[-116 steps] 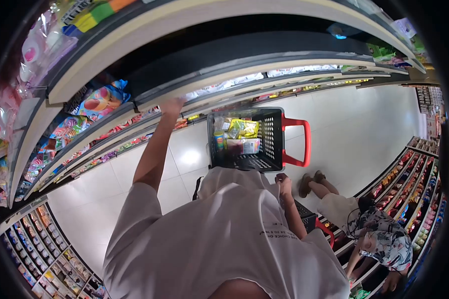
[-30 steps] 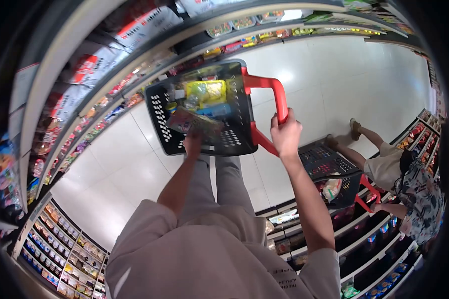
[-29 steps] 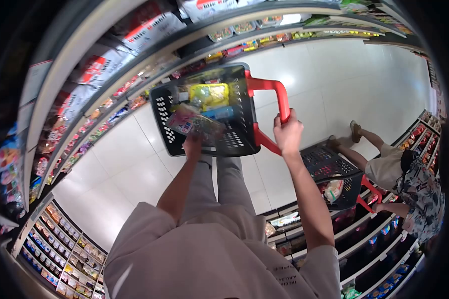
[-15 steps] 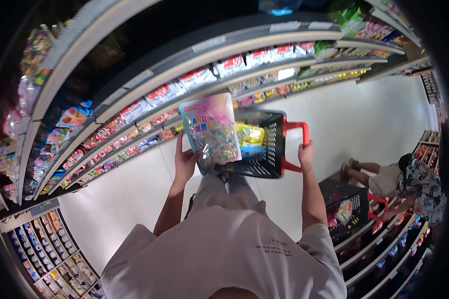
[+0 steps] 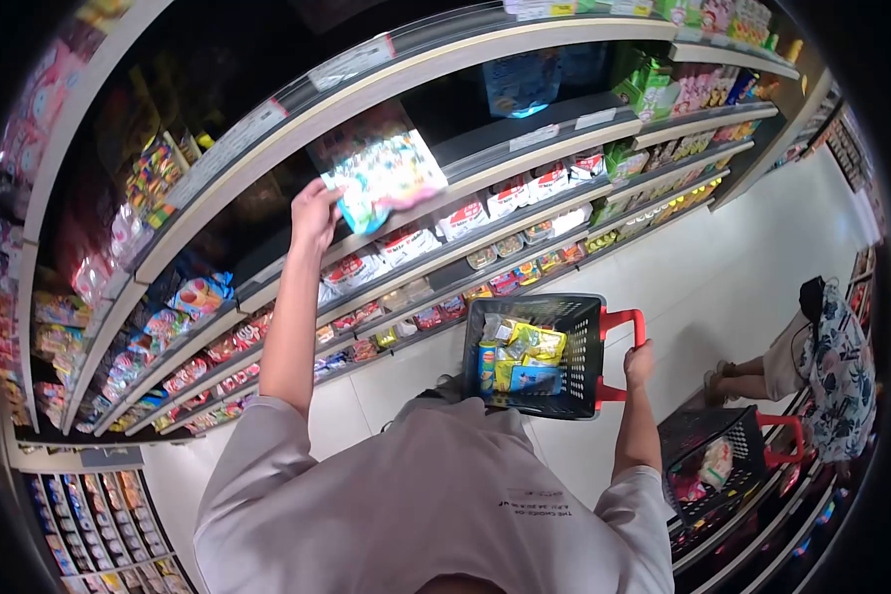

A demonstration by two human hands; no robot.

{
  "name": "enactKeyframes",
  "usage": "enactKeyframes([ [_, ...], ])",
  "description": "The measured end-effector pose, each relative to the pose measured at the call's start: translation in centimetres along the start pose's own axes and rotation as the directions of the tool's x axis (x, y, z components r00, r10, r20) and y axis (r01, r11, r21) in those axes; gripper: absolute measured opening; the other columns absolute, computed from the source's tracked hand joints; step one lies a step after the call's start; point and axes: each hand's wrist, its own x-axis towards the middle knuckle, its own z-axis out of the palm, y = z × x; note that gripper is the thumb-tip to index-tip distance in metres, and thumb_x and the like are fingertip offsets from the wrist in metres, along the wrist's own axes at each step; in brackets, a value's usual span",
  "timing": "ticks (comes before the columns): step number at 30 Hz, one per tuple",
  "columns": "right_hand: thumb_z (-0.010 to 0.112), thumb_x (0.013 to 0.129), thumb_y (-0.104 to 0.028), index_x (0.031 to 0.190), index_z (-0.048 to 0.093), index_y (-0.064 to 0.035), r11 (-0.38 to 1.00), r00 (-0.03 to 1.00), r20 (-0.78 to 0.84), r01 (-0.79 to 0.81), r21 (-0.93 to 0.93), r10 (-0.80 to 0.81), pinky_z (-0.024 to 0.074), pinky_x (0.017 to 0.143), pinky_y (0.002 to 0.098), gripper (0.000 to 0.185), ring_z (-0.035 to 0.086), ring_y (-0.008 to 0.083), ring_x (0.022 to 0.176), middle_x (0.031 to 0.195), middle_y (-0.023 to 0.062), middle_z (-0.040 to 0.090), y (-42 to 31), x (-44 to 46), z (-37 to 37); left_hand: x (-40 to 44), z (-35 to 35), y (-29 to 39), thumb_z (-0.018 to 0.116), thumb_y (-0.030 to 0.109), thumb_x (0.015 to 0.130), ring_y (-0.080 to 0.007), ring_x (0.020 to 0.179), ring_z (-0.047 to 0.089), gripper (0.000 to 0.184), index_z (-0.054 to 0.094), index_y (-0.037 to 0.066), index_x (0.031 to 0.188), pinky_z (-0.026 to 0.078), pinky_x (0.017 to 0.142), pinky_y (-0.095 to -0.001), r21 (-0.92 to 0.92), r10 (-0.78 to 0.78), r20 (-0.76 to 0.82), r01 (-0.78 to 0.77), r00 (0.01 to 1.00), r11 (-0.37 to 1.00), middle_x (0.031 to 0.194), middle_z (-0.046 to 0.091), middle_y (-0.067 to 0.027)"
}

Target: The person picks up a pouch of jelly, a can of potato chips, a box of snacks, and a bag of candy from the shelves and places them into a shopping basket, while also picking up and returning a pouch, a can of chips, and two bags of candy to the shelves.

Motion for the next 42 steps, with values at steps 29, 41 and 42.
enactKeyframes([
  [29,0.052,0.077,-0.010,0.084,0.062,-0.0007,0.868,0.970,0.233,-0.168,0.467,0.062,0.0546,0.057,0.0357,0.016,0.066,0.0213,0.055,0.067,0.0125,0.066,0.0,-0.5,1.8,5.9,7.0,-2.3,0.057,0.039,0.091,-0.0242,0.109,0.055,0.051,0.052,-0.003,0.120,0.040,0.094,-0.0340,0.845,0.108,0.402,-0.414,0.909,0.340,0.115,0.059,-0.0185],
  [41,0.061,0.076,-0.029,0.108,0.062,-0.0080,0.970,0.963,0.167,-0.228,0.085,0.212,0.0504,0.084,0.0448,0.038,0.064,0.0368,0.093,0.097,0.0194,0.067,-3.2,-1.4,-1.6,1.1,7.4,-5.5,0.059,0.055,0.083,-0.0383,0.112,0.053,0.071,0.047,0.003,0.129,0.043,0.093,-0.0423,0.787,0.259,0.575,-0.439,0.776,-0.433,0.125,0.054,-0.0217],
  [42,0.061,0.076,-0.030,0.109,0.061,-0.0070,0.962,0.964,0.125,-0.248,0.118,0.234,0.0503,0.084,0.0449,0.041,0.064,0.0358,0.093,0.097,0.0190,0.067,-3.4,-1.9,-1.7,1.1,7.3,-5.8,0.059,0.055,0.083,-0.0381,0.109,0.055,0.070,0.048,0.003,0.128,0.043,0.092,-0.0426,0.772,0.294,0.596,-0.433,0.747,-0.466,0.121,0.057,-0.0210],
])
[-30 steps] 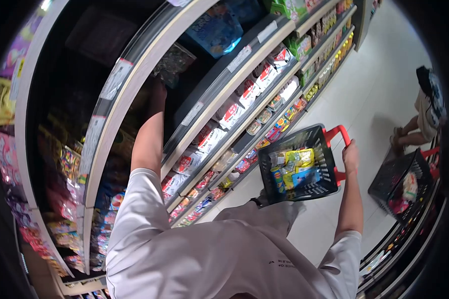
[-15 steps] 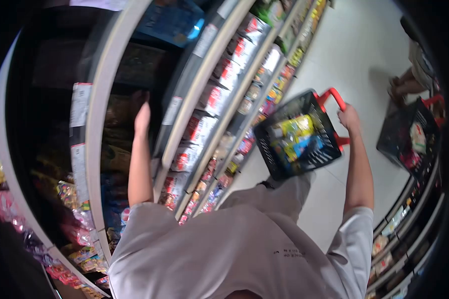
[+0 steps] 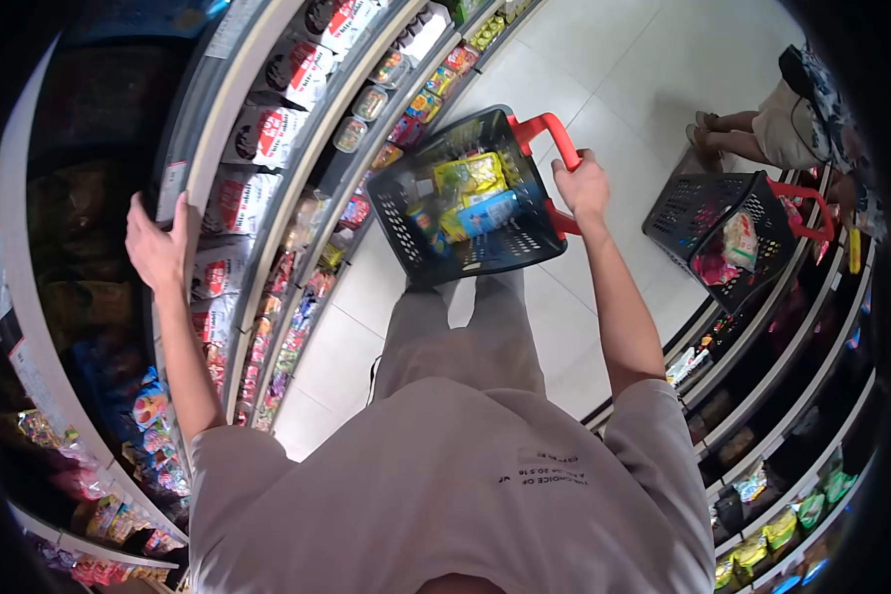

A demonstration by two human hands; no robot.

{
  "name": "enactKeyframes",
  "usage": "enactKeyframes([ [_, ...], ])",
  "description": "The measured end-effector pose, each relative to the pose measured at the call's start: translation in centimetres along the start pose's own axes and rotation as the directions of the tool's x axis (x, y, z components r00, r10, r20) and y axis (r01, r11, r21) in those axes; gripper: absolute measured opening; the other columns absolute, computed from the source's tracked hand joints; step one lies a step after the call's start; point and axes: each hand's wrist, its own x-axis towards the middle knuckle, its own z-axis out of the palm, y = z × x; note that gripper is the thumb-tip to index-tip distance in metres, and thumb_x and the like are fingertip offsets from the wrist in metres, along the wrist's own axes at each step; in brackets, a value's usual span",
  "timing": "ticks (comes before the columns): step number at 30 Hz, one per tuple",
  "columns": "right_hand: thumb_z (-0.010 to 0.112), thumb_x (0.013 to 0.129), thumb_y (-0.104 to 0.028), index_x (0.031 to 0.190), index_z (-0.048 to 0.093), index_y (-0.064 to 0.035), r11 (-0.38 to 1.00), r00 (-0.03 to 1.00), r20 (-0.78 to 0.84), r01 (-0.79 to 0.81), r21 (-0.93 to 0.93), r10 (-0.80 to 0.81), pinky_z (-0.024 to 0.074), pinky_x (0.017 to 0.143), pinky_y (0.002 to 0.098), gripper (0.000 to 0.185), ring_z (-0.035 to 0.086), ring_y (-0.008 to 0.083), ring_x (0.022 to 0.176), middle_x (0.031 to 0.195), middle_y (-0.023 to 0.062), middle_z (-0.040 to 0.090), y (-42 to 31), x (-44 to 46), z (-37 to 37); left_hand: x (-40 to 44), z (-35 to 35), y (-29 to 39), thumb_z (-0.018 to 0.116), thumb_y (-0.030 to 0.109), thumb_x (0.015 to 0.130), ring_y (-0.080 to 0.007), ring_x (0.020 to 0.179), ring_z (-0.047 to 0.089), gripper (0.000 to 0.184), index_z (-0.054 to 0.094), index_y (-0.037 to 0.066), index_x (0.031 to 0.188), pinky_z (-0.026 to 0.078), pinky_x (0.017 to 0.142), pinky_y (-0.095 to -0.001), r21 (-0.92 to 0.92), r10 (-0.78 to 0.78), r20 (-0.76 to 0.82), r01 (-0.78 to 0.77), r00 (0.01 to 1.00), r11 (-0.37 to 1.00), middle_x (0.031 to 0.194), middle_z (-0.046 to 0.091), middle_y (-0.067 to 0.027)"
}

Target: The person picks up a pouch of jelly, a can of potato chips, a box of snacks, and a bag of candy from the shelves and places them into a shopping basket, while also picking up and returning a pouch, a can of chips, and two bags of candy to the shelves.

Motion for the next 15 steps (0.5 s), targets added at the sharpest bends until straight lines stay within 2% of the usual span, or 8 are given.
enactKeyframes([
  [2,0.062,0.074,-0.022,0.108,0.059,-0.0028,0.993,0.997,-0.076,0.037,0.109,-0.028,0.0469,0.088,0.0463,0.040,0.061,0.0380,0.097,0.106,0.0197,0.064,0.5,-0.9,0.6,-0.4,1.0,0.3,0.060,0.053,0.083,-0.0363,0.101,0.058,0.068,0.050,0.000,0.125,0.044,0.088,-0.0426,0.101,-0.049,-0.099,0.059,0.994,0.993,0.110,0.061,-0.0203],
  [3,0.061,0.073,-0.017,0.106,0.059,-0.0016,0.933,0.874,-0.388,0.350,0.083,-0.293,0.0450,0.089,0.0471,0.037,0.058,0.0383,0.099,0.110,0.0203,0.060,0.9,-1.4,1.0,-0.7,1.9,0.1,0.059,0.052,0.085,-0.0349,0.097,0.059,0.065,0.052,0.000,0.122,0.044,0.087,-0.0422,0.123,-0.006,-0.191,0.029,0.982,0.992,0.106,0.063,-0.0187],
  [4,0.059,0.071,-0.011,0.105,0.058,-0.0004,0.789,0.590,-0.644,0.614,-0.035,-0.488,0.0431,0.090,0.0480,0.035,0.055,0.0385,0.102,0.115,0.0210,0.056,1.3,-1.9,1.4,-0.7,2.1,0.0,0.058,0.051,0.086,-0.0339,0.096,0.060,0.060,0.055,0.002,0.120,0.044,0.087,-0.0414,0.134,0.005,-0.202,0.023,0.979,0.991,0.104,0.064,-0.0178],
  [6,0.055,0.070,-0.002,0.100,0.057,0.0003,0.539,0.368,-0.572,0.827,-0.159,-0.733,0.0414,0.089,0.0489,0.031,0.051,0.0371,0.104,0.119,0.0216,0.051,3.1,-3.5,3.9,-0.9,2.4,0.2,0.058,0.049,0.086,-0.0340,0.094,0.061,0.056,0.057,0.002,0.117,0.046,0.084,-0.0422,0.112,-0.082,-0.205,0.107,0.975,0.988,0.103,0.065,-0.0174],
  [9,0.055,0.071,-0.003,0.091,0.059,-0.0025,0.336,0.412,-0.318,0.903,0.269,-0.854,0.0482,0.084,0.0433,0.020,0.058,0.0314,0.091,0.095,0.0147,0.061,5.4,-6.6,11.1,-1.5,3.3,-1.2,0.059,0.047,0.086,-0.0351,0.092,0.062,0.054,0.057,0.002,0.117,0.048,0.081,-0.0435,0.095,-0.200,-0.172,0.218,0.965,0.971,0.102,0.065,-0.0187],
  [10,0.058,0.073,-0.006,0.089,0.058,-0.0021,0.458,0.503,-0.045,0.818,0.348,-0.863,0.0498,0.083,0.0402,0.016,0.059,0.0312,0.091,0.093,0.0142,0.061,6.5,-7.0,14.1,-1.8,3.7,-2.1,0.060,0.045,0.087,-0.0347,0.093,0.062,0.054,0.057,0.001,0.117,0.048,0.081,-0.0427,0.118,-0.216,-0.195,0.242,0.957,0.963,0.102,0.065,-0.0192],
  [11,0.060,0.071,-0.007,0.088,0.060,-0.0013,0.684,0.656,0.214,0.640,0.351,-0.724,0.0495,0.084,0.0396,0.018,0.058,0.0324,0.096,0.097,0.0133,0.063,8.2,-7.1,18.1,-2.1,3.9,-2.6,0.060,0.044,0.088,-0.0335,0.092,0.063,0.051,0.058,0.001,0.116,0.049,0.080,-0.0403,0.035,-0.219,-0.221,0.233,0.950,0.972,0.102,0.065,-0.0194],
  [15,0.064,0.070,-0.011,0.098,0.061,0.0018,0.781,0.673,0.496,0.625,0.015,-0.548,0.0446,0.093,0.0454,0.031,0.053,0.0363,0.109,0.115,0.0180,0.057,14.5,-2.5,32.5,-2.6,4.0,-4.2,0.058,0.030,0.092,-0.0223,0.089,0.063,0.040,0.058,-0.004,0.112,0.049,0.078,-0.0344,-0.127,-0.199,-0.283,0.169,0.938,0.977,0.099,0.066,-0.0169],
])
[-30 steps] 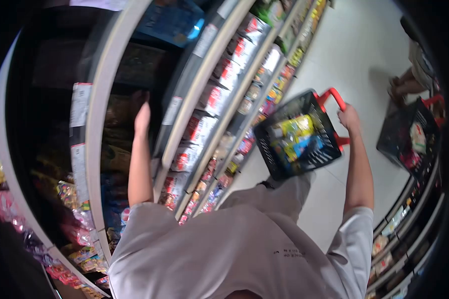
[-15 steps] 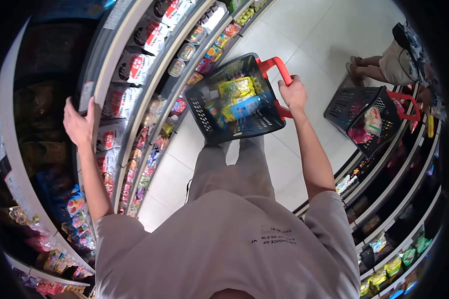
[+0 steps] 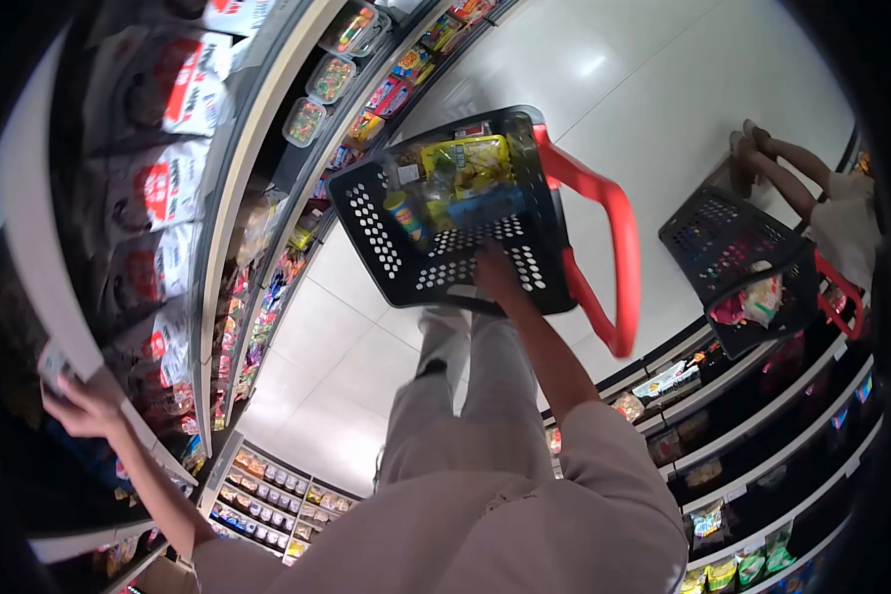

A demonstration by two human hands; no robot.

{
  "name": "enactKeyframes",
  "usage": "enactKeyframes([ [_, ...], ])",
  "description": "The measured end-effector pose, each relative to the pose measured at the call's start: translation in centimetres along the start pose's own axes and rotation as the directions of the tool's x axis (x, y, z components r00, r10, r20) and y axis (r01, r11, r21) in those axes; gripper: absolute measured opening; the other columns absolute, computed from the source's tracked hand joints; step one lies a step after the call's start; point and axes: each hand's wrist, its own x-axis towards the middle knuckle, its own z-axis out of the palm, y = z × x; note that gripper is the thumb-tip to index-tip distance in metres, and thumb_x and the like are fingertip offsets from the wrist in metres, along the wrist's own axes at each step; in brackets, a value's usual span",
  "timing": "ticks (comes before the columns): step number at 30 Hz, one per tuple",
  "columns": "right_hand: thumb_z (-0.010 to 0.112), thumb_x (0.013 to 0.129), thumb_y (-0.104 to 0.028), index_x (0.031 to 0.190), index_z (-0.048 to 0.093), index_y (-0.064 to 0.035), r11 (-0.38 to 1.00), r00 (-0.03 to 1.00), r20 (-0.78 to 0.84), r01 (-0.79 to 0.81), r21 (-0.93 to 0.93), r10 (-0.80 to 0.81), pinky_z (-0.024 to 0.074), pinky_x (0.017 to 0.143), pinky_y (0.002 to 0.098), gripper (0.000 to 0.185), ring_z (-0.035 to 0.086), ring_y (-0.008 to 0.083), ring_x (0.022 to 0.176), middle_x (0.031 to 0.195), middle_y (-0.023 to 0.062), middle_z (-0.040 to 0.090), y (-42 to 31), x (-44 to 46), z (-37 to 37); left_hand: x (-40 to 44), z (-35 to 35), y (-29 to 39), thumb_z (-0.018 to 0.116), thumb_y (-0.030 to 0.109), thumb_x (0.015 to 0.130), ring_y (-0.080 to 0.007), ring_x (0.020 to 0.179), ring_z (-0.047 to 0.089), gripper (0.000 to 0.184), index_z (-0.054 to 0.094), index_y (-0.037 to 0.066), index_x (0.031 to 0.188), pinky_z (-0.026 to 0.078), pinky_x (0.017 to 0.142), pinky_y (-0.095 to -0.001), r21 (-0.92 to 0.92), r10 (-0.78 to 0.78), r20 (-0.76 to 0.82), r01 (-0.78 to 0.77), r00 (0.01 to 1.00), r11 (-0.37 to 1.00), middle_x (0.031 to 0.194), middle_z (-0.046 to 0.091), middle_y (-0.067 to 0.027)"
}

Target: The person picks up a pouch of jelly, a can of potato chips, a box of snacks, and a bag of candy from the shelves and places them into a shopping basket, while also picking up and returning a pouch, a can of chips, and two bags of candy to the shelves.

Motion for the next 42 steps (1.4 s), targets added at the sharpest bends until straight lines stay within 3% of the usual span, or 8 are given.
enactKeyframes([
  [5,0.063,0.075,-0.017,0.098,0.065,0.0003,0.937,0.998,-0.048,-0.058,-0.343,0.044,0.0440,0.094,0.0490,0.029,0.050,0.0380,0.113,0.132,0.0235,0.045,11.5,9.5,13.1,0.4,-2.1,-3.7,0.056,0.019,0.093,-0.0235,0.087,0.063,0.030,0.058,-0.007,0.108,0.051,0.076,-0.0335,-0.034,-0.014,-0.042,0.013,0.999,0.999,0.099,0.065,-0.0194],
  [14,0.057,0.081,-0.015,0.104,0.064,0.0050,0.971,0.917,0.334,-0.167,-0.174,0.217,0.0463,0.091,0.0452,0.031,0.055,0.0372,0.110,0.134,0.0245,0.045,11.7,10.9,7.0,2.5,-4.3,-7.3,0.058,0.014,0.088,-0.0379,0.083,0.065,0.017,0.053,0.002,0.099,0.057,0.066,-0.0395,0.627,0.766,0.234,-0.695,0.599,0.352,0.093,0.064,-0.0152],
  [18,0.057,0.080,-0.013,0.108,0.062,0.0051,0.901,0.883,0.213,-0.434,0.029,0.418,0.0480,0.089,0.0410,0.034,0.055,0.0344,0.109,0.128,0.0232,0.051,9.3,7.3,6.1,0.7,-2.5,-4.8,0.059,0.016,0.089,-0.0310,0.083,0.065,0.021,0.058,-0.002,0.101,0.053,0.068,-0.0353,0.307,0.380,-0.009,-0.359,0.925,0.882,0.096,0.064,-0.0157],
  [21,0.059,0.077,-0.007,0.107,0.057,0.0058,0.872,0.960,0.276,0.090,-0.481,0.053,0.0479,0.085,0.0411,0.033,0.056,0.0333,0.105,0.115,0.0233,0.056,5.6,5.2,4.0,-0.1,-0.6,0.1,0.058,0.015,0.090,-0.0209,0.085,0.062,0.027,0.060,-0.007,0.105,0.049,0.075,-0.0319,-0.036,-0.042,-0.024,0.042,0.999,0.999,0.098,0.065,-0.0156],
  [23,0.060,0.074,-0.001,0.099,0.053,0.0025,0.998,0.947,-0.320,-0.015,0.066,0.036,0.0469,0.078,0.0388,0.026,0.057,0.0280,0.095,0.099,0.0200,0.058,-0.3,3.6,-1.9,-0.1,-0.4,0.2,0.061,0.019,0.089,-0.0190,0.087,0.061,0.029,0.062,-0.004,0.108,0.048,0.081,-0.0311,-0.070,-0.027,0.065,0.032,0.998,0.997,0.098,0.065,-0.0140],
  [26,0.059,0.073,0.007,0.090,0.049,-0.0006,0.753,0.923,-0.090,-0.246,0.610,0.374,0.0443,0.070,0.0318,0.021,0.055,0.0187,0.081,0.081,0.0092,0.055,-9.2,0.9,-11.3,0.2,-0.1,1.5,0.062,0.028,0.088,-0.0264,0.088,0.063,0.036,0.061,0.000,0.110,0.049,0.079,-0.0351,0.017,0.029,0.104,-0.031,0.994,0.999,0.100,0.065,-0.0145],
  [29,0.061,0.069,0.011,0.108,0.050,0.0020,0.519,0.950,-0.272,0.157,0.840,0.152,0.0431,0.065,0.0248,0.041,0.055,0.0159,0.070,0.074,0.0033,0.054,-12.0,-1.3,-14.0,1.0,-0.6,4.1,0.062,0.038,0.083,-0.0337,0.086,0.060,0.039,0.062,0.006,0.105,0.048,0.076,-0.0407,0.207,0.135,0.059,-0.145,0.989,0.968,0.095,0.063,-0.0147],
  [42,0.056,0.092,-0.004,0.119,0.050,-0.0038,-0.196,0.962,-0.047,-0.007,0.980,-0.270,0.0518,0.082,0.0362,0.028,0.057,0.0175,0.101,0.114,0.0062,0.057,-23.7,-15.7,-36.8,2.1,-3.8,7.1,0.065,0.037,0.078,-0.0333,0.109,0.051,0.054,0.052,-0.001,0.114,0.038,0.096,-0.0432,-0.032,0.204,-0.098,-0.208,0.974,0.978,0.115,0.054,-0.0186],
])
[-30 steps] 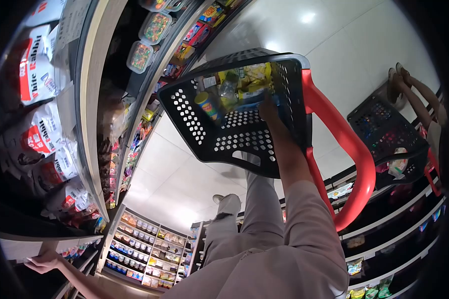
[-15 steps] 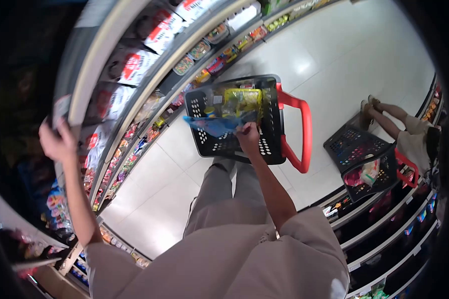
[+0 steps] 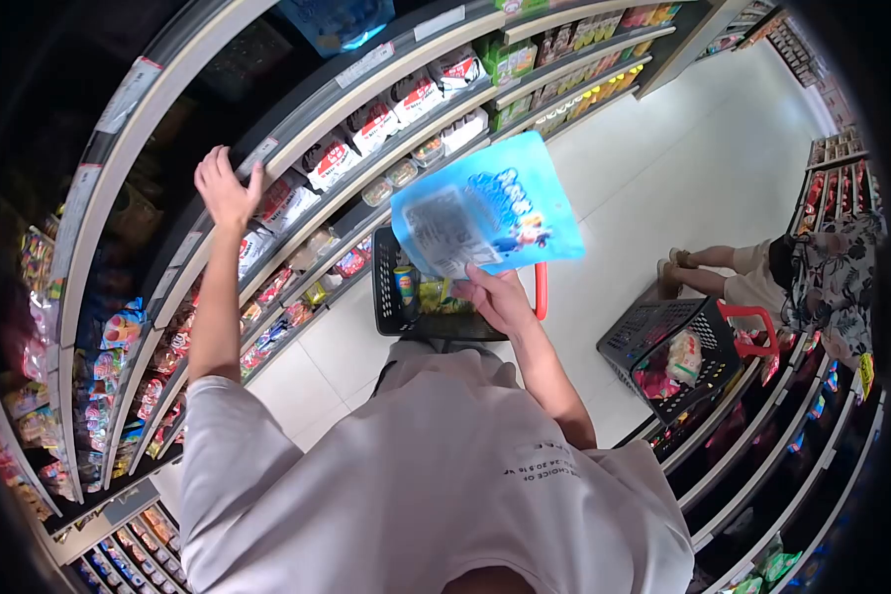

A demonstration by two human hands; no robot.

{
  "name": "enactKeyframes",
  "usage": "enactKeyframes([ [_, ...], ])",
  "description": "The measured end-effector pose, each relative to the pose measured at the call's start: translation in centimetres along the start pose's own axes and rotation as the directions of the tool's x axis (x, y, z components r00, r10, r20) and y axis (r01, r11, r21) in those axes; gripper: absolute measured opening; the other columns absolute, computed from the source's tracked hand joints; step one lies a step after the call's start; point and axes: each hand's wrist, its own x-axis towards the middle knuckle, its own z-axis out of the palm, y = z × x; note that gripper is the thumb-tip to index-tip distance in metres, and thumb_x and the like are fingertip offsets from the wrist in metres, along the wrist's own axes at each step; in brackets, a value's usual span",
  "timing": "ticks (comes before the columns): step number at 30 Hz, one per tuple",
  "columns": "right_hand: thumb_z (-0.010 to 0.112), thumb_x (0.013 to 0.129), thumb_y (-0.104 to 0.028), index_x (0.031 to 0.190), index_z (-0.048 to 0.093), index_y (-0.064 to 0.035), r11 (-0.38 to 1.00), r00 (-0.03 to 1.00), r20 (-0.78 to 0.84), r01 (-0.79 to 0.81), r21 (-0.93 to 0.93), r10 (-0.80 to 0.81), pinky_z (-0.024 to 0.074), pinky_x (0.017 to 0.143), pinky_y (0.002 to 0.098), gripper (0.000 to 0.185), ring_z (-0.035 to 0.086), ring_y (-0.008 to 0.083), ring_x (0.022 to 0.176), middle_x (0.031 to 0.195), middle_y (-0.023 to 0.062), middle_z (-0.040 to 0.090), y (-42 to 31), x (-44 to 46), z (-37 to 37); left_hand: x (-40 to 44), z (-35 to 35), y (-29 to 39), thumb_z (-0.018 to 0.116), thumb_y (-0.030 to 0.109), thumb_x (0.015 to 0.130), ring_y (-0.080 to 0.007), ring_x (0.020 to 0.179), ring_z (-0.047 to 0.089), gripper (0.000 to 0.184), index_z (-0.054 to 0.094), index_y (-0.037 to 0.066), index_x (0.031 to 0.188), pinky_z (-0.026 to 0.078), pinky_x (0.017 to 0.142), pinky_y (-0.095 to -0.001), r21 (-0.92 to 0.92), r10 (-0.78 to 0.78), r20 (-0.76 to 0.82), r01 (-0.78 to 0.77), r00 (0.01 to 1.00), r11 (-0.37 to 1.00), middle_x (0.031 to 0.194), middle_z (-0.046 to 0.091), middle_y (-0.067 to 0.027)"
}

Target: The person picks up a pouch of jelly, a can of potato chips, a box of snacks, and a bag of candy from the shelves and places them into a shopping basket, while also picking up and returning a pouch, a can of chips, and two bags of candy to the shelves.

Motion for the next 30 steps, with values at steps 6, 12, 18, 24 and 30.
enactKeyframes([
  [6,0.058,0.093,-0.019,0.103,0.052,-0.0004,0.949,0.998,-0.059,-0.031,-0.313,0.013,0.0423,0.042,0.0286,0.021,0.045,0.0115,0.040,0.053,0.0029,0.049,-2.0,-2.2,2.7,-5.8,-8.8,16.4,0.081,0.026,0.064,-0.0391,0.134,0.031,0.090,0.036,-0.004,0.136,0.028,0.109,-0.0419,-0.768,0.126,0.333,0.191,0.934,0.612,0.142,0.033,-0.0242],
  [12,0.055,0.093,-0.017,0.077,0.058,0.0036,0.649,0.994,-0.038,0.039,-0.759,-0.105,0.0438,0.046,0.0292,0.026,0.054,0.0127,0.047,0.056,0.0055,0.055,-0.1,-2.7,6.3,-8.6,-13.6,26.0,0.082,0.010,0.058,-0.0273,0.128,0.039,0.105,0.024,0.008,0.146,0.032,0.105,-0.0353,-0.722,0.198,0.679,0.692,0.707,0.008,0.140,0.039,-0.0168],
  [18,0.065,0.086,-0.016,0.117,0.059,0.0010,0.457,0.959,0.253,0.283,-0.843,-0.128,0.0460,0.062,0.0292,0.036,0.058,0.0114,0.069,0.074,0.0081,0.061,-1.0,-1.7,7.4,-9.0,-12.3,24.2,0.064,-0.010,0.068,-0.0200,0.117,0.049,0.092,0.021,0.009,0.147,0.043,0.095,-0.0326,-0.582,0.183,0.755,0.772,0.630,-0.256,0.132,0.046,-0.0085],
  [24,0.067,0.082,-0.021,0.127,0.048,-0.0030,0.081,0.721,0.115,0.232,-0.969,-0.684,0.0299,0.104,0.0419,0.052,0.035,0.0351,0.126,0.134,0.0216,0.040,-2.1,0.9,3.4,-7.5,-11.1,22.9,0.062,-0.013,0.076,-0.0168,0.114,0.051,0.074,0.035,0.009,0.141,0.048,0.089,-0.0318,-0.438,0.264,0.766,0.777,0.586,-0.451,0.126,0.052,-0.0027],
  [30,0.073,0.075,-0.022,0.134,0.041,-0.0031,-0.012,0.756,0.280,0.338,-0.941,-0.592,0.0290,0.106,0.0456,0.070,0.036,0.0396,0.126,0.139,0.0213,0.034,1.8,3.7,6.3,-8.3,-9.9,18.8,0.062,0.002,0.083,-0.0159,0.118,0.049,0.061,0.039,0.008,0.139,0.043,0.096,-0.0307,-0.281,0.395,0.759,0.807,0.518,-0.520,0.129,0.050,-0.0036],
])
